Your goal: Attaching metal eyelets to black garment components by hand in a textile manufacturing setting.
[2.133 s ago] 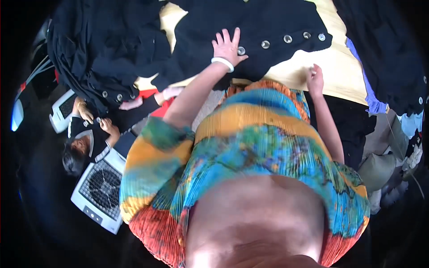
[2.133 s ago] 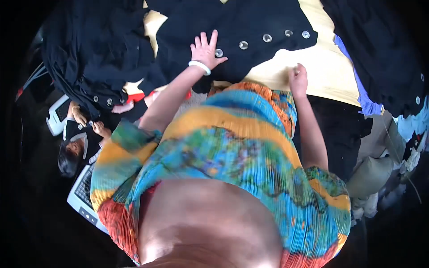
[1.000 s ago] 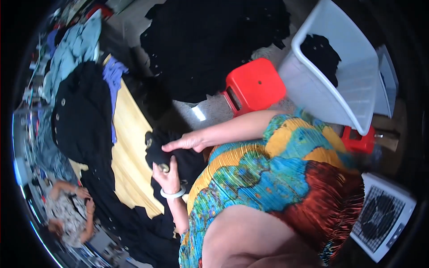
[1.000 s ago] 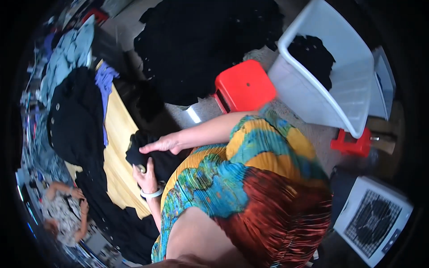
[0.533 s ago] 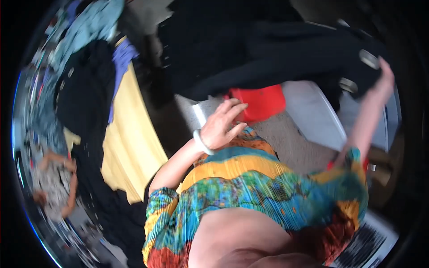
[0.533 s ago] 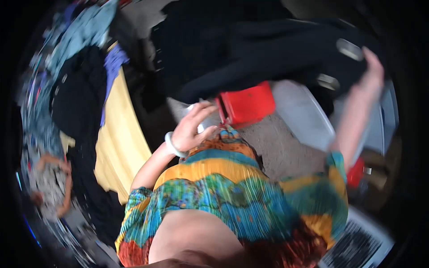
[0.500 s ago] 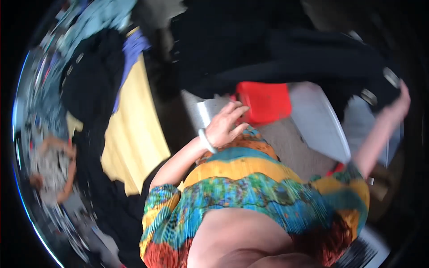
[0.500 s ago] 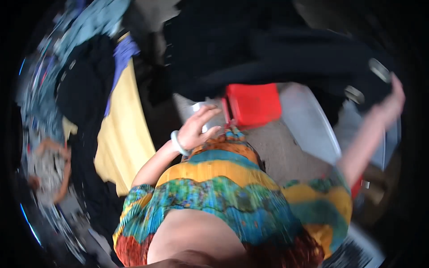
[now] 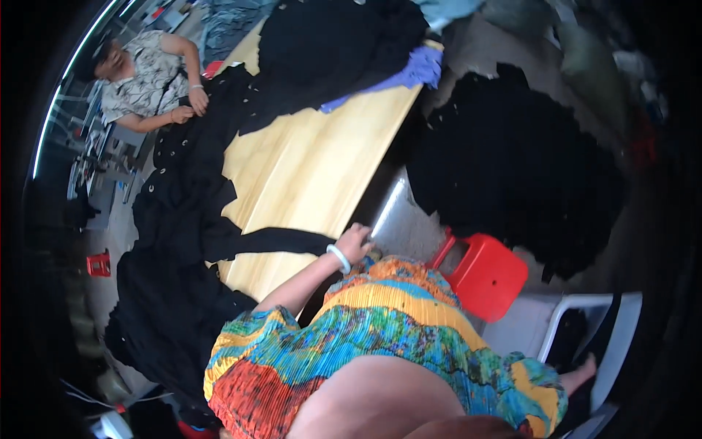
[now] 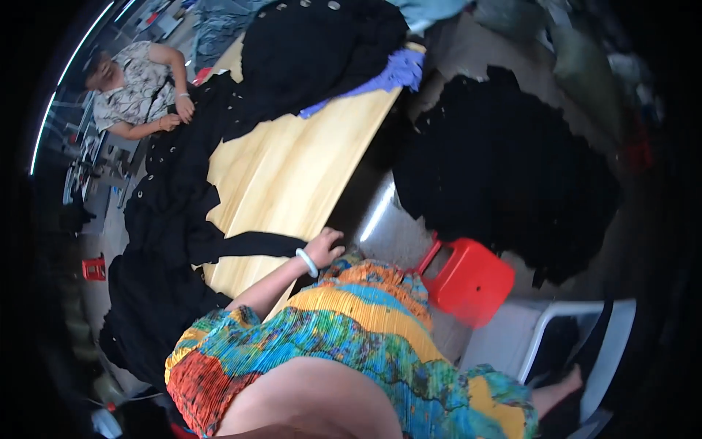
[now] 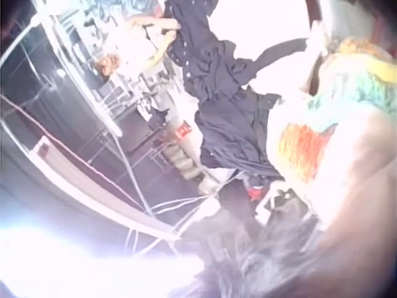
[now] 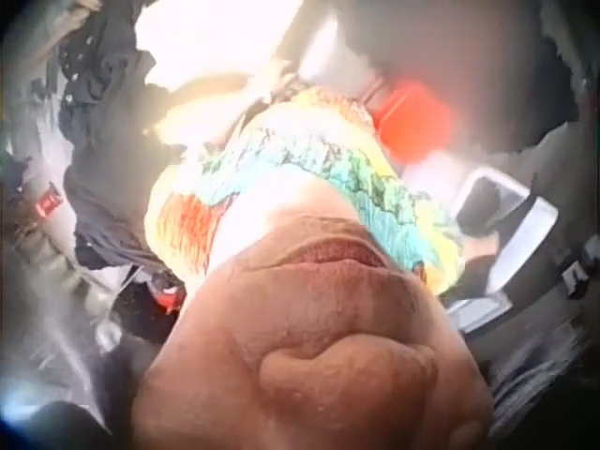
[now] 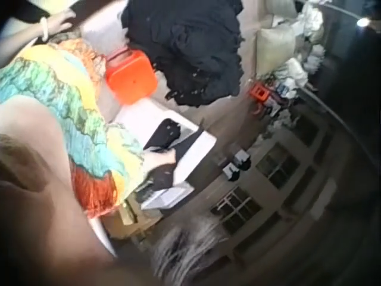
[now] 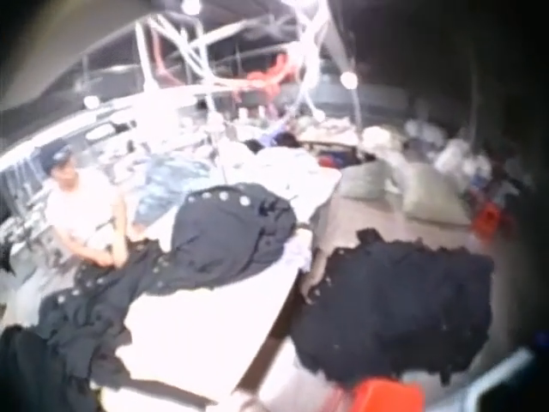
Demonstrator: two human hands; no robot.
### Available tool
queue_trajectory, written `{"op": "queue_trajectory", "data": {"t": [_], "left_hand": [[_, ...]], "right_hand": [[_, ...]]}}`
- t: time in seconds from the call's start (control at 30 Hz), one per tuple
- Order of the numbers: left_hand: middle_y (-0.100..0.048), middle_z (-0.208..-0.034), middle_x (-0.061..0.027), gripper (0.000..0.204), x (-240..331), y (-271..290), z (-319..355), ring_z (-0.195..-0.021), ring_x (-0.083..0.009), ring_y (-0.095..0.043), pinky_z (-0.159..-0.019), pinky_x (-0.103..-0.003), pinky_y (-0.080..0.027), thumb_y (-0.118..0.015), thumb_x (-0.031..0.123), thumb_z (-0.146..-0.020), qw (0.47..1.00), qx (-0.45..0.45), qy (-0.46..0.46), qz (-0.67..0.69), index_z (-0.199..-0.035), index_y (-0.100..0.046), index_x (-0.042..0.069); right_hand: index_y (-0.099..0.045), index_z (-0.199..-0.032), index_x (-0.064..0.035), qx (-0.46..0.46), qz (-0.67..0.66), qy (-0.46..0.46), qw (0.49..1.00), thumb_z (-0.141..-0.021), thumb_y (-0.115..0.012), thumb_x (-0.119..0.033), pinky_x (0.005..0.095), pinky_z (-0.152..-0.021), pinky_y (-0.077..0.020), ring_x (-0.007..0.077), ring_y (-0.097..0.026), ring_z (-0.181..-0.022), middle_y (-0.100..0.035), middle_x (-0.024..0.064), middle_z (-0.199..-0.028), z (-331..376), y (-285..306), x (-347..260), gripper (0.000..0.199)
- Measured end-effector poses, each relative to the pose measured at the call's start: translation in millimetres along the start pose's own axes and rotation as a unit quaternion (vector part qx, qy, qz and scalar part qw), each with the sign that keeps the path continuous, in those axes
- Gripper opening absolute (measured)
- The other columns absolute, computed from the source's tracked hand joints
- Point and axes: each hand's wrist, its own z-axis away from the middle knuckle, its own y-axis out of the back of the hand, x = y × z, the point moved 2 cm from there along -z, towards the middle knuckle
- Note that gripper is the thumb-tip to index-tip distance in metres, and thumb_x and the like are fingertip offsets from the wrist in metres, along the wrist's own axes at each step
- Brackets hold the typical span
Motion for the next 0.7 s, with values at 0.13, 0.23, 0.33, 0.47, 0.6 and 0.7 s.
{"op": "queue_trajectory", "data": {"t": [0.13, 0.23, 0.33, 0.47, 0.6, 0.7], "left_hand": [[-0.049, -0.098, -0.019, 0.039, -19.2, 14.4, -8.1, -0.089, -0.0339, -0.05, -0.079, -0.036, -0.042, -0.059, 0.022, -0.071, 1.0, -0.018, 0.021, -0.01, -0.101, -0.051, 0.0], [-0.049, -0.098, -0.0185, 0.037, -30.2, 34.4, -7.6, -0.088, -0.0333, -0.051, -0.079, -0.035, -0.041, -0.059, 0.021, -0.071, 0.998, 0.017, 0.057, -0.001, -0.101, -0.052, 0.0], [-0.049, -0.098, -0.0177, 0.037, -38.2, 50.9, -19.5, -0.088, -0.0329, -0.051, -0.08, -0.035, -0.041, -0.059, 0.02, -0.071, 0.996, 0.044, 0.08, 0.014, -0.102, -0.052, 0.002], [-0.048, -0.102, -0.0177, 0.038, -64.0, 59.1, -24.1, -0.092, -0.032, -0.05, -0.082, -0.035, -0.04, -0.059, 0.022, -0.071, 0.992, 0.059, 0.113, 0.021, -0.104, -0.051, 0.003], [-0.047, -0.103, -0.0177, 0.038, -78.3, 82.6, -37.7, -0.094, -0.0315, -0.049, -0.082, -0.035, -0.04, -0.058, 0.023, -0.072, 0.987, 0.086, 0.129, 0.041, -0.104, -0.051, 0.003], [-0.048, -0.102, -0.0182, 0.037, -86.7, 104.4, -47.0, -0.093, -0.0323, -0.05, -0.081, -0.036, -0.04, -0.058, 0.022, -0.072, 0.979, 0.126, 0.154, 0.044, -0.103, -0.051, 0.002]], "right_hand": [[-0.055, -0.101, 0.0003, -0.149, 0.342, 0.173, 0.912, -0.07, -0.061, -0.025, 0.0312, -0.078, -0.0402, 0.0218, -0.054, -0.085, -0.058, 0.015, -0.097, 30.0, -214.2, 25.0, 0.041], [-0.054, -0.104, -0.0031, -0.307, 0.363, 0.272, 0.837, -0.069, -0.064, -0.025, 0.0292, -0.081, -0.04, 0.0203, -0.054, -0.092, -0.057, 0.012, -0.1, 122.0, -379.0, 21.2, 0.043], [-0.052, -0.107, -0.0024, -0.427, 0.377, 0.314, 0.759, -0.07, -0.061, -0.024, 0.0295, -0.081, -0.0412, 0.0213, -0.054, -0.094, -0.056, 0.0143, -0.102, 205.4, -484.8, 9.6, 0.044], [-0.052, -0.105, -0.0014, -0.557, 0.365, 0.421, 0.616, -0.071, -0.06, -0.027, 0.0309, -0.077, -0.0435, 0.0249, -0.055, -0.089, -0.057, 0.0153, -0.096, 347.2, -589.0, -32.1, 0.044], [-0.052, -0.104, -0.0001, -0.673, 0.232, 0.363, 0.601, -0.073, -0.06, -0.024, 0.027, -0.073, -0.0436, 0.017, -0.055, -0.084, -0.058, 0.0103, -0.091, 453.4, -687.5, -77.3, 0.04], [-0.054, -0.093, 0.0008, -0.694, 0.192, 0.339, 0.605, -0.072, -0.061, -0.03, 0.0254, -0.068, -0.0422, 0.0126, -0.051, -0.076, -0.055, 0.0051, -0.083, 536.7, -756.6, -129.2, 0.038]]}}
